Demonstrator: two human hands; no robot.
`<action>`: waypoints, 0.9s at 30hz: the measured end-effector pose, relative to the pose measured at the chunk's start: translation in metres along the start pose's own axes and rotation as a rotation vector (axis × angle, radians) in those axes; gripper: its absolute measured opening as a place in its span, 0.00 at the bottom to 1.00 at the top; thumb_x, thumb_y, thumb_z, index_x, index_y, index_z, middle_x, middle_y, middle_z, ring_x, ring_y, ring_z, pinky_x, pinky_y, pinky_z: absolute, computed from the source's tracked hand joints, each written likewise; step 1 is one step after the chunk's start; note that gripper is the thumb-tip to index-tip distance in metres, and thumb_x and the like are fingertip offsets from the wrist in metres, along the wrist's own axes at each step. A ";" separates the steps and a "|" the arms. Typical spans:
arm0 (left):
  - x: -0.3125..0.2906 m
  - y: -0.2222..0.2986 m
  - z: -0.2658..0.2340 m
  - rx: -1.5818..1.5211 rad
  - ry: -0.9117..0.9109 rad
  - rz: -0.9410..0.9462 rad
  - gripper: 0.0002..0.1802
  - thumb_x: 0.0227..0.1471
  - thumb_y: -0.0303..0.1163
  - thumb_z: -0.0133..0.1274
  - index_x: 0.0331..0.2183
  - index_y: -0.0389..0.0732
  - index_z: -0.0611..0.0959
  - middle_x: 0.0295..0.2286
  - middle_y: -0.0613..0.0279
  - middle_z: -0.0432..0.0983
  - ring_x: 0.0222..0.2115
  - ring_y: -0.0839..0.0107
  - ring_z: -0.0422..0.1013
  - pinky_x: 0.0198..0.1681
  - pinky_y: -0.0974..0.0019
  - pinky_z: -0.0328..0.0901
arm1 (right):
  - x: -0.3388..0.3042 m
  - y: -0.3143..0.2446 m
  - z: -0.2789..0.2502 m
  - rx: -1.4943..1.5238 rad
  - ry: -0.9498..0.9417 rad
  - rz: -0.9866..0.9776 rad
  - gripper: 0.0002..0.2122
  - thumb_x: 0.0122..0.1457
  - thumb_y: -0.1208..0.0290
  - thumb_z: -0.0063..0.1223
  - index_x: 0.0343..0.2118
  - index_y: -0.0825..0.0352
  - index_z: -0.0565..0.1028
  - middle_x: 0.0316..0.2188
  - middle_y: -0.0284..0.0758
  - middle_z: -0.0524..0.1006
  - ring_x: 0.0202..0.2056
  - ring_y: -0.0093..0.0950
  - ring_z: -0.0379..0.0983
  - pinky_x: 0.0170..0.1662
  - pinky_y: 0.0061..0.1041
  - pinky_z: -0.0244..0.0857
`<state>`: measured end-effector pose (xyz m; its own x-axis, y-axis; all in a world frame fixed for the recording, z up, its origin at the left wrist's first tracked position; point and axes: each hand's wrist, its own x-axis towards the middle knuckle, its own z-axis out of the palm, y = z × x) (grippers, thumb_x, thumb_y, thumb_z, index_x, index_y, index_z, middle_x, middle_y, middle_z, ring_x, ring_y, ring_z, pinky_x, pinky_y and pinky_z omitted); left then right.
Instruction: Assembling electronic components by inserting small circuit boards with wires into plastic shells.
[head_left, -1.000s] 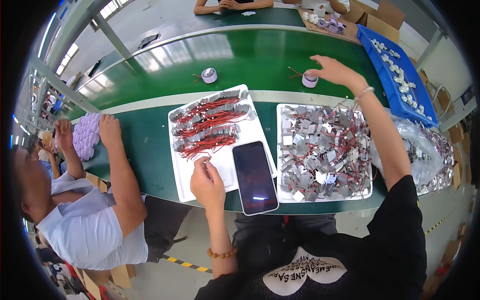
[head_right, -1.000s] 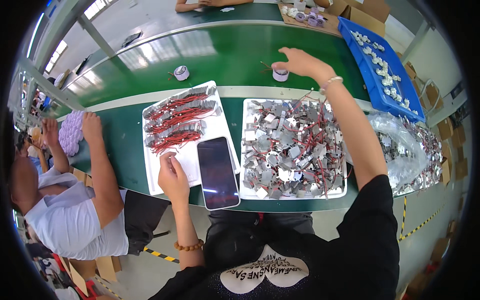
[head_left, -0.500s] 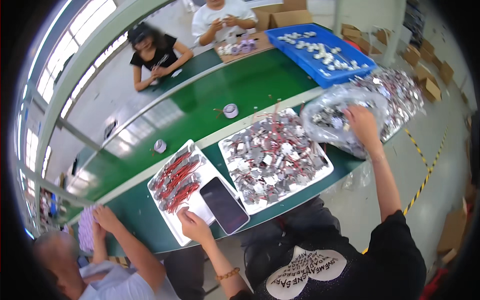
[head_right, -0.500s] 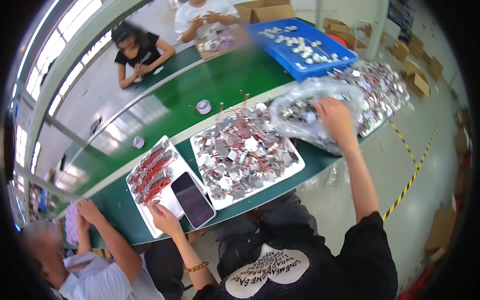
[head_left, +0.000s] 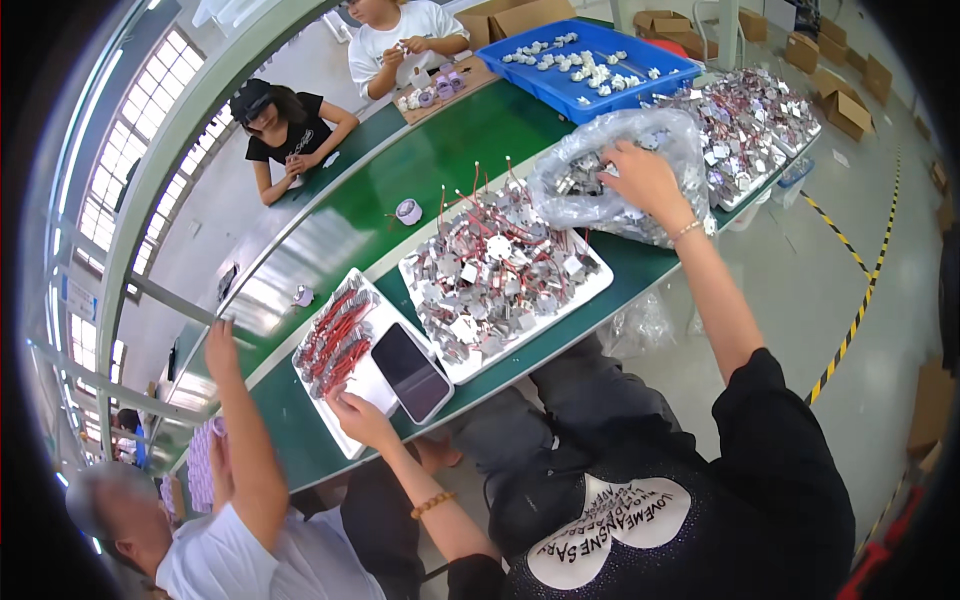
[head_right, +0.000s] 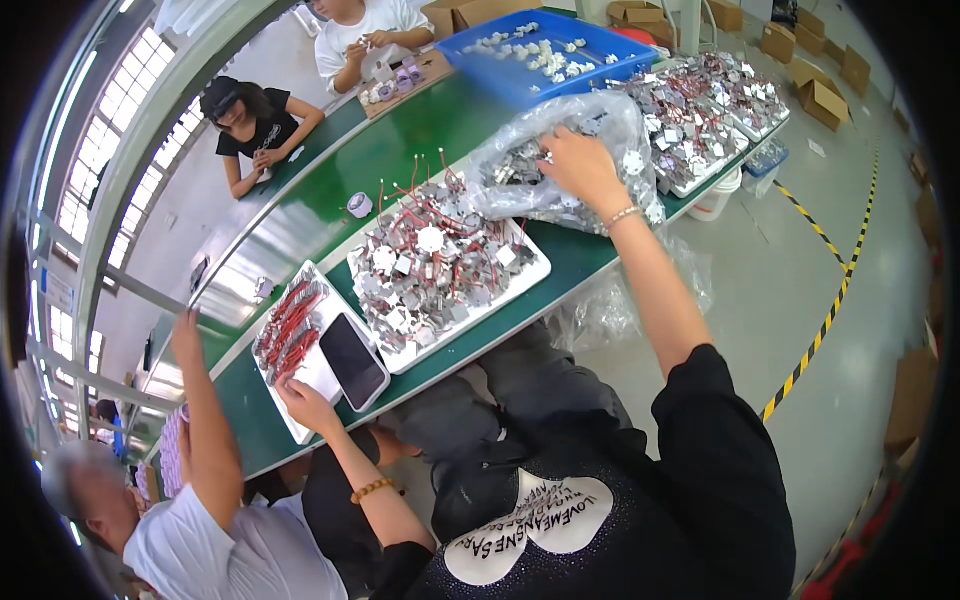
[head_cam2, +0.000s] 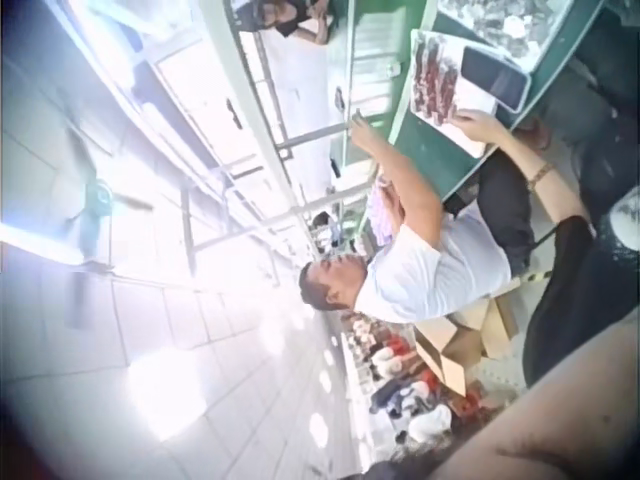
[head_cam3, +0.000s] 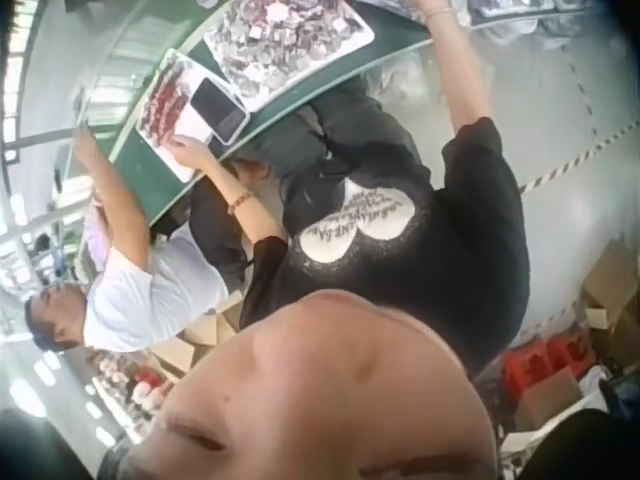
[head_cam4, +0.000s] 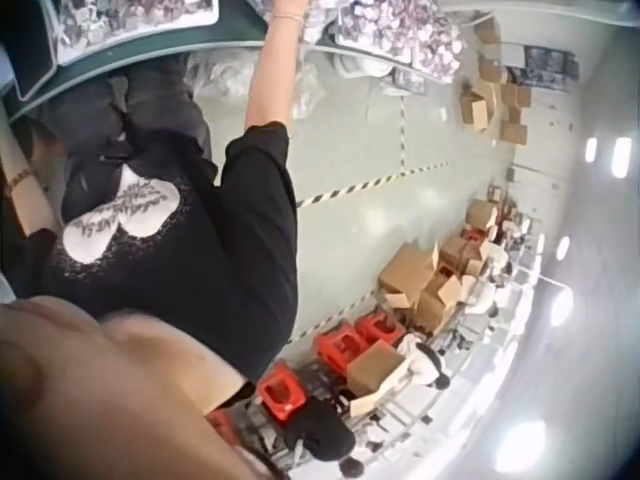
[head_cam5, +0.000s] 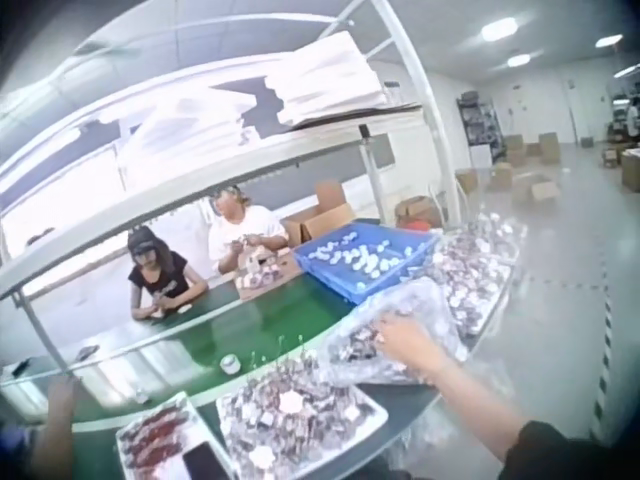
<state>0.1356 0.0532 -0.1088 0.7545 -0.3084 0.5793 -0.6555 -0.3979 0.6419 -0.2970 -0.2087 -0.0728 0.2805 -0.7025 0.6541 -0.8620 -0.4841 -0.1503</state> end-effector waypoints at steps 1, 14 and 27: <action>0.003 0.002 -0.002 0.013 0.001 -0.007 0.14 0.51 0.30 0.39 0.38 0.36 0.74 0.33 0.45 0.73 0.35 0.49 0.69 0.39 0.57 0.62 | 0.001 -0.003 -0.004 -0.023 -0.120 0.011 0.12 0.50 0.60 0.53 0.33 0.63 0.72 0.33 0.38 0.72 0.33 0.38 0.72 0.35 0.34 0.66; -0.030 -0.018 0.003 -0.178 0.042 0.064 0.10 0.50 0.26 0.37 0.33 0.39 0.74 0.25 0.49 0.73 0.25 0.55 0.71 0.30 0.58 0.62 | -0.005 0.001 -0.004 0.014 -0.256 0.057 0.15 0.42 0.69 0.57 0.36 0.61 0.72 0.40 0.38 0.68 0.38 0.38 0.71 0.39 0.36 0.66; -0.027 -0.013 0.004 -0.099 0.030 0.154 0.12 0.50 0.26 0.38 0.36 0.44 0.73 0.23 0.50 0.74 0.22 0.52 0.70 0.26 0.56 0.61 | -0.007 -0.005 -0.007 0.052 -0.176 0.069 0.12 0.42 0.72 0.55 0.33 0.65 0.72 0.36 0.42 0.70 0.33 0.41 0.72 0.36 0.37 0.67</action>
<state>0.1241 0.0628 -0.1348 0.6447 -0.3329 0.6881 -0.7642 -0.2609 0.5898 -0.2979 -0.1979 -0.0709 0.2947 -0.8133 0.5017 -0.8603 -0.4543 -0.2312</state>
